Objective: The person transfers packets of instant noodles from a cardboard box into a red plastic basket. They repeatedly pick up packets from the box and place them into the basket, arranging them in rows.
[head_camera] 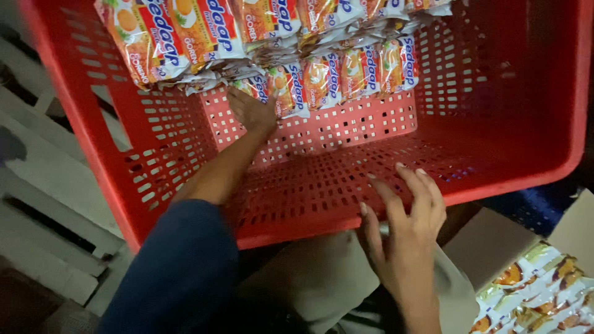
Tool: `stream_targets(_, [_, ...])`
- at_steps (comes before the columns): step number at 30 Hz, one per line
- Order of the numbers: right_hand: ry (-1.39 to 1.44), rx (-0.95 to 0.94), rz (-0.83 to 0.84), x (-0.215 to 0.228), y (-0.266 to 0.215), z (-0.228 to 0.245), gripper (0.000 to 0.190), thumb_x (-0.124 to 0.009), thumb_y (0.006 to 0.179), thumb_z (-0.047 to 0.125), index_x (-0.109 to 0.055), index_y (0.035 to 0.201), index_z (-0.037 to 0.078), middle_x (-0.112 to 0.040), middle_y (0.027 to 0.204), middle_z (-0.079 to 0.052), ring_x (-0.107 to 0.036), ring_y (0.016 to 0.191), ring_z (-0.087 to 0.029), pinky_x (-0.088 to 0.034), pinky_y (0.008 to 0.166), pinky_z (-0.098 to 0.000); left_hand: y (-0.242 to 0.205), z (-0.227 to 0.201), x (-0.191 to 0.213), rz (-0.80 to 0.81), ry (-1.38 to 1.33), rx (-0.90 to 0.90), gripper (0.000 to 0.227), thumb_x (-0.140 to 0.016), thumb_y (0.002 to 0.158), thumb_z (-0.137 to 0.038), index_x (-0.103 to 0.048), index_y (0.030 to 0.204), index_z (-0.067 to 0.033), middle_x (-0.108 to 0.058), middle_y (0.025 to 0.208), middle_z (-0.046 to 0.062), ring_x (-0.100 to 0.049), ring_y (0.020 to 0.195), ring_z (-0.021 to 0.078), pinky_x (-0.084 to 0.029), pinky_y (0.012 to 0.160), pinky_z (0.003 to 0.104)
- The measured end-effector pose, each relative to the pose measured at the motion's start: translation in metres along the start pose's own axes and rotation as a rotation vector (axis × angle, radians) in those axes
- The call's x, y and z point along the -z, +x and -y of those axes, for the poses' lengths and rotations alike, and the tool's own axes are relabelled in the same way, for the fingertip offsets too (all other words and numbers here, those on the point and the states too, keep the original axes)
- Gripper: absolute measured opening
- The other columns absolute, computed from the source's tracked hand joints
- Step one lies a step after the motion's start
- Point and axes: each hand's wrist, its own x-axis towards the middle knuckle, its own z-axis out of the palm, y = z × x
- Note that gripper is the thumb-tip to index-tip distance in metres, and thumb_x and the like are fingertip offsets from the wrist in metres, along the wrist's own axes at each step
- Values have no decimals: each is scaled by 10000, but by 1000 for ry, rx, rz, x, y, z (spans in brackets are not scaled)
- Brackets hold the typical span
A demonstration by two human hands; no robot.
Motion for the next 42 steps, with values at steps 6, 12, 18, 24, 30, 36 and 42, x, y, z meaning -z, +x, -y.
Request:
stream_targets(6, [-17,6,1,0,1,-1,414,-641,1084,324,-673,1465,165,-533,1604,-181,-455,1521,-467,-383,1229,-613,-3,7,18,171,-211,-102,1400,-676,957,-837,118,1723,25,71,1847,237,51,1711,432,-119,1351,599])
stream_targets(12, [9,58,-26,11,-9,-2,395,-694,1062,254,-678,1426,100,-515,1588,-196,-443,1523,-478,-384,1259,-628,-8,-7,24,259,-27,-63,1413,-591,983,-856,214,1684,69,207,1822,263,127,1698,489,-46,1374,586])
stream_targets(18, [43,0,-190,57,-75,-33,369,-746,1046,139,-711,1396,26,-582,1598,-229,-519,1548,-465,-356,1363,-589,-83,-53,50,488,-181,-6,1064,-398,1099,-690,274,1716,-141,387,1746,274,176,1651,546,-66,1313,722])
stream_targets(24, [-53,-207,-478,90,-191,-75,264,-687,1187,8,-702,1421,-112,-638,1534,-342,-606,1472,-495,-458,1393,-620,-103,-100,33,201,-250,-502,943,-459,1052,-679,-276,1688,-7,-473,1642,301,-424,1503,554,-263,1270,630])
stream_targets(30, [-29,-651,-482,112,-286,-118,264,-628,1140,103,-711,1358,-20,-722,1367,-189,-660,1322,-369,-470,1163,-472,-159,-141,121,724,-268,-513,428,-274,1153,-517,-601,1073,-252,-417,708,-5,-430,645,166,-370,601,412])
stream_targets(36, [-44,-844,-662,97,-361,-203,234,-647,1103,119,-726,1299,19,-680,1196,-189,-702,1004,-334,-525,910,-464,-276,-161,256,694,-146,-954,857,-186,1107,-621,-228,1739,-42,-210,1818,192,-196,1681,329,-122,1343,470])
stream_targets(42, [50,-986,-571,82,-367,-257,461,-698,1108,420,-735,1340,23,-752,1257,-176,-716,855,-305,-533,778,-494,-312,-152,225,566,-153,-1366,704,-241,1208,-473,-239,1771,-50,-96,1828,267,-85,1701,419,-109,1356,577])
